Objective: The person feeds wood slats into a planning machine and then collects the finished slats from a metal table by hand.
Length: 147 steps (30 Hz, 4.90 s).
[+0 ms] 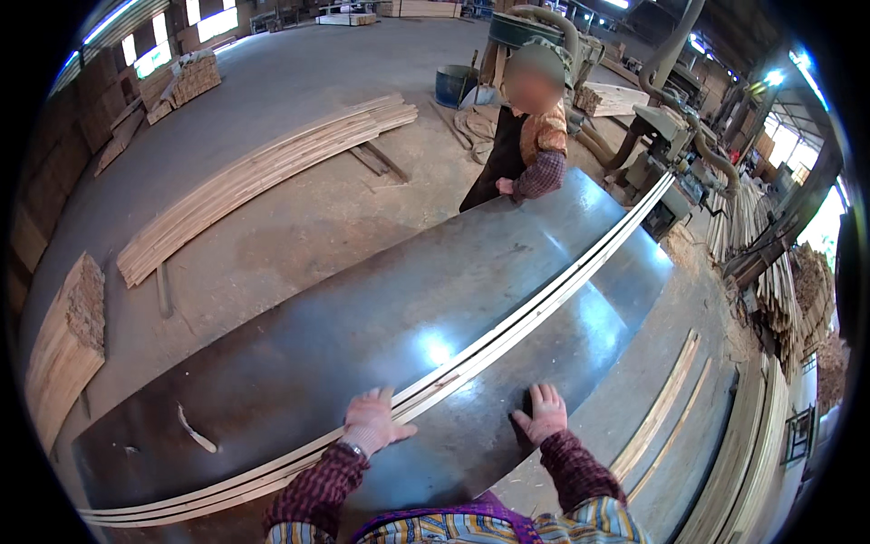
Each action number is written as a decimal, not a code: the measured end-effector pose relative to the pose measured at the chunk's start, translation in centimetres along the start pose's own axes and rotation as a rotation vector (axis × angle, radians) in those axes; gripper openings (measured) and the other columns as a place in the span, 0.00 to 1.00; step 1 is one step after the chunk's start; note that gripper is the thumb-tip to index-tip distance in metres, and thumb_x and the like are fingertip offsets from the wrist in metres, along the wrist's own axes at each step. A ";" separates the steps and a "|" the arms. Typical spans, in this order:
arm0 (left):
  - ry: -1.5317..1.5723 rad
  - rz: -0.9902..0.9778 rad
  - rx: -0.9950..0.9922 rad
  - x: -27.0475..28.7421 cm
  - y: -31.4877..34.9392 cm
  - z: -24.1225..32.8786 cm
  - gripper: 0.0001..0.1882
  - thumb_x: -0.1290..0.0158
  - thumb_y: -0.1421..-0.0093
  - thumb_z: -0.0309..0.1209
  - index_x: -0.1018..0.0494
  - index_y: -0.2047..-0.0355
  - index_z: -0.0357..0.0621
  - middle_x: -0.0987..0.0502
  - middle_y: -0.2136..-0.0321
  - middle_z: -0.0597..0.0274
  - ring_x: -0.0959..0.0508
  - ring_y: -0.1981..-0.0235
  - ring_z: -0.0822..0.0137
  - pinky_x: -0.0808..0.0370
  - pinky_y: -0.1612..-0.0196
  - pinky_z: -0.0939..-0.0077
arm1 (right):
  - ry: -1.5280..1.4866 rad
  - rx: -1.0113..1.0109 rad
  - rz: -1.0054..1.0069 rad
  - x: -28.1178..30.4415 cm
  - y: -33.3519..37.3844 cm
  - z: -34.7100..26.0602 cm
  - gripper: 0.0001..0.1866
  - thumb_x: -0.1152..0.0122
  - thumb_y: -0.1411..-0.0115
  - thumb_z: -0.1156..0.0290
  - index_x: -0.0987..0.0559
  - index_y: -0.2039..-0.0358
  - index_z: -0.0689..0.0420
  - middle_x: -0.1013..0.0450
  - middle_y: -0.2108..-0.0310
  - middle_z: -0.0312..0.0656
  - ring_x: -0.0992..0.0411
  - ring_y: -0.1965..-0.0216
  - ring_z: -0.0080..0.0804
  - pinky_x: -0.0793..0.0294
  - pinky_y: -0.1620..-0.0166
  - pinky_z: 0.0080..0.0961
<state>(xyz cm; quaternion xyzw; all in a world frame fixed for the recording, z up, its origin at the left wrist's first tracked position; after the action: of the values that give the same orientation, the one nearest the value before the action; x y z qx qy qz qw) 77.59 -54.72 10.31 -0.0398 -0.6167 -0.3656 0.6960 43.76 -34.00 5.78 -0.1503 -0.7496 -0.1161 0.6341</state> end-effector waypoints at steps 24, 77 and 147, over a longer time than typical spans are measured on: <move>-0.098 0.051 0.144 -1.1 -6.4 9.6 0.41 0.37 0.45 0.61 0.25 0.39 0.47 0.22 0.44 0.51 0.21 0.41 0.51 0.24 0.39 0.57 | -0.018 -0.051 0.059 -2.4 2.0 1.2 0.43 0.36 0.41 0.40 0.29 0.34 0.59 0.35 0.31 0.54 0.43 0.27 0.55 0.54 0.24 0.59; 0.051 -0.095 -0.249 3.8 -21.1 20.4 0.52 0.35 0.46 0.65 0.34 0.31 0.44 0.24 0.39 0.50 0.22 0.38 0.52 0.24 0.37 0.59 | -0.404 -0.351 -0.135 4.4 -3.4 0.4 0.20 0.38 0.32 0.50 0.13 0.51 0.49 0.17 0.55 0.52 0.21 0.49 0.55 0.22 0.44 0.47; 0.541 -0.273 -0.334 -1.8 -26.2 23.1 0.47 0.41 0.38 0.63 0.28 0.34 0.33 0.26 0.34 0.38 0.27 0.32 0.44 0.30 0.31 0.57 | -0.593 -0.453 -0.397 0.4 -3.4 -1.1 0.24 0.40 0.31 0.50 0.16 0.42 0.50 0.20 0.45 0.55 0.23 0.41 0.56 0.24 0.39 0.44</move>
<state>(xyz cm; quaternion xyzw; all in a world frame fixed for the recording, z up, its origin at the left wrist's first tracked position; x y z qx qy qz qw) 43.87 -61.28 3.85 0.0281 -0.3413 -0.5484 0.7629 43.38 -37.54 6.38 -0.1652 -0.8695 -0.3496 0.3074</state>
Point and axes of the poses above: each hand's wrist, its own y-axis away from the middle knuckle, its own x-axis out of the back of the hand, z = x × y, the point moved 3 cm from there along -y, towards the middle knuckle
